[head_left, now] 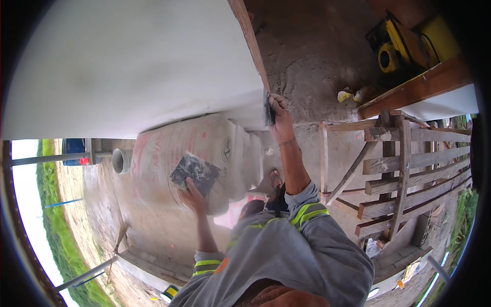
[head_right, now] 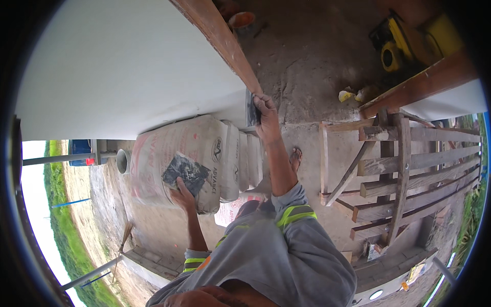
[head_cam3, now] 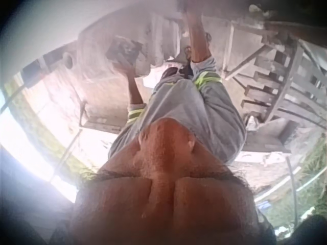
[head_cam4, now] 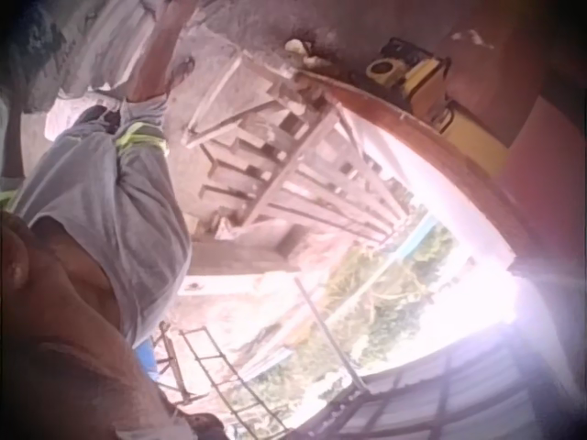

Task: The person sands a wall surface with sandpaper and uses a putty knife to scrape the corner of the wall.

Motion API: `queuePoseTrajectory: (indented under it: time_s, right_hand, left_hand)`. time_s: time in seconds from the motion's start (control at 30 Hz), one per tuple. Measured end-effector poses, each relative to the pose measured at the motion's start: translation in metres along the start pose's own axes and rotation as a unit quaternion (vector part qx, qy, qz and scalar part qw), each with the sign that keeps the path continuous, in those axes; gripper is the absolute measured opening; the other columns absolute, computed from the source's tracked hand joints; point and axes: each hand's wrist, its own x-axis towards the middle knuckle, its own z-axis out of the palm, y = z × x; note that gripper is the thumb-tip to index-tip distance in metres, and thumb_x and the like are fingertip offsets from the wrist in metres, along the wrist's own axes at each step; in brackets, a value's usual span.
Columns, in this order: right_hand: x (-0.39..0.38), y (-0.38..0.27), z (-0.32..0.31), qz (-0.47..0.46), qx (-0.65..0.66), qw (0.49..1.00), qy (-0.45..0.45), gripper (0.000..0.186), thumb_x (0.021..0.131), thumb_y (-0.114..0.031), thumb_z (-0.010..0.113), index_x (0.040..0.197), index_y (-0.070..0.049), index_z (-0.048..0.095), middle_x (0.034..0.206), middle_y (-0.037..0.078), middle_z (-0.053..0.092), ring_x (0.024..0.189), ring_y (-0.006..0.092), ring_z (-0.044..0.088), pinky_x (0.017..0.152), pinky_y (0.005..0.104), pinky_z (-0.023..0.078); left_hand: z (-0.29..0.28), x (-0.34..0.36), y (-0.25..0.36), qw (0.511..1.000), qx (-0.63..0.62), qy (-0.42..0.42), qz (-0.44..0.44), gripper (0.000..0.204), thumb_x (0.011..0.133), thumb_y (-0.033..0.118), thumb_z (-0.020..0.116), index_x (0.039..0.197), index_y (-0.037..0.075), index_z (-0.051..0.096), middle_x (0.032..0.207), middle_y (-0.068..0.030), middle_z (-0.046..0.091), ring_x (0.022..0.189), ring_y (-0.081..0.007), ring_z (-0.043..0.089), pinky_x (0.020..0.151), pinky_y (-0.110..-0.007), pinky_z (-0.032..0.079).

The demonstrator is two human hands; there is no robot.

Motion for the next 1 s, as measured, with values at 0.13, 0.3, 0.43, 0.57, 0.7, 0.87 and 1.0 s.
queuePoseTrajectory:
  time_s: [0.13, 0.3, 0.43, 0.57, 0.7, 0.87, 1.0]
  right_hand:
    - [-0.008, -0.003, 0.005, 0.003, 0.004, 0.999, 0.035, 0.008, 0.095, -0.010, 0.057, 0.101, -0.005, 0.060, 0.092, 0.005, 0.067, 0.079, 0.0131, 0.066, 0.066, 0.0262, 0.057]
    - [-0.001, 0.003, -0.010, 0.028, 0.006, 1.000, -0.011, 0.008, 0.095, -0.012, 0.057, 0.102, -0.008, 0.061, 0.086, 0.001, 0.066, 0.069, 0.0092, 0.063, 0.054, 0.0229, 0.049]
    - [-0.015, -0.004, 0.005, 0.024, -0.017, 0.998, 0.061, 0.009, 0.096, -0.015, 0.057, 0.103, -0.011, 0.061, 0.080, -0.001, 0.065, 0.061, 0.0072, 0.059, 0.048, 0.0232, 0.043]
    - [-0.001, 0.001, 0.003, 0.034, -0.001, 0.998, 0.061, 0.009, 0.096, -0.016, 0.056, 0.103, -0.012, 0.061, 0.077, -0.001, 0.063, 0.055, 0.0090, 0.055, 0.047, 0.0245, 0.040]
    - [-0.008, 0.007, -0.001, 0.034, 0.027, 0.999, 0.009, 0.011, 0.097, -0.018, 0.054, 0.105, -0.011, 0.059, 0.076, 0.000, 0.061, 0.055, 0.0102, 0.052, 0.046, 0.0242, 0.037]
    - [-0.006, 0.007, -0.009, 0.048, 0.051, 0.997, -0.021, 0.017, 0.098, -0.018, 0.052, 0.113, -0.010, 0.054, 0.078, 0.004, 0.060, 0.058, 0.0110, 0.051, 0.047, 0.0237, 0.037]
    - [-0.010, 0.007, -0.011, 0.031, 0.052, 0.995, -0.085, 0.007, 0.097, -0.019, 0.055, 0.102, -0.013, 0.055, 0.083, -0.002, 0.062, 0.059, 0.0067, 0.056, 0.050, 0.0217, 0.044]
  left_hand:
    - [0.001, 0.000, 0.001, 0.998, 0.012, 0.016, 0.056, 0.045, 0.096, 0.031, 0.052, 0.115, -0.010, 0.056, 0.107, -0.0265, 0.063, 0.097, -0.0414, 0.060, 0.084, -0.046, 0.045]
    - [0.000, -0.004, 0.006, 1.000, -0.016, 0.007, -0.022, 0.045, 0.096, 0.031, 0.052, 0.115, -0.009, 0.057, 0.107, -0.0258, 0.063, 0.099, -0.0411, 0.059, 0.085, -0.046, 0.045]
    - [-0.003, -0.001, 0.007, 0.999, 0.013, 0.012, 0.049, 0.044, 0.096, 0.031, 0.052, 0.115, -0.009, 0.057, 0.107, -0.0254, 0.063, 0.099, -0.0402, 0.060, 0.085, -0.045, 0.045]
    - [0.001, 0.002, 0.010, 1.000, -0.012, -0.002, 0.019, 0.044, 0.096, 0.029, 0.052, 0.114, -0.010, 0.057, 0.108, -0.0253, 0.063, 0.099, -0.0403, 0.060, 0.085, -0.046, 0.045]
    - [0.000, 0.000, 0.011, 1.000, -0.005, 0.008, 0.007, 0.045, 0.095, 0.031, 0.053, 0.114, -0.010, 0.058, 0.108, -0.0256, 0.063, 0.099, -0.0404, 0.060, 0.086, -0.046, 0.045]
    - [0.000, 0.002, 0.011, 1.000, -0.013, 0.004, -0.010, 0.045, 0.095, 0.031, 0.053, 0.114, -0.009, 0.058, 0.109, -0.0253, 0.063, 0.101, -0.0402, 0.060, 0.087, -0.046, 0.045]
    - [0.002, 0.001, -0.002, 1.000, -0.012, 0.007, 0.021, 0.043, 0.094, 0.029, 0.053, 0.115, -0.009, 0.058, 0.110, -0.0248, 0.063, 0.101, -0.0404, 0.060, 0.088, -0.046, 0.045]
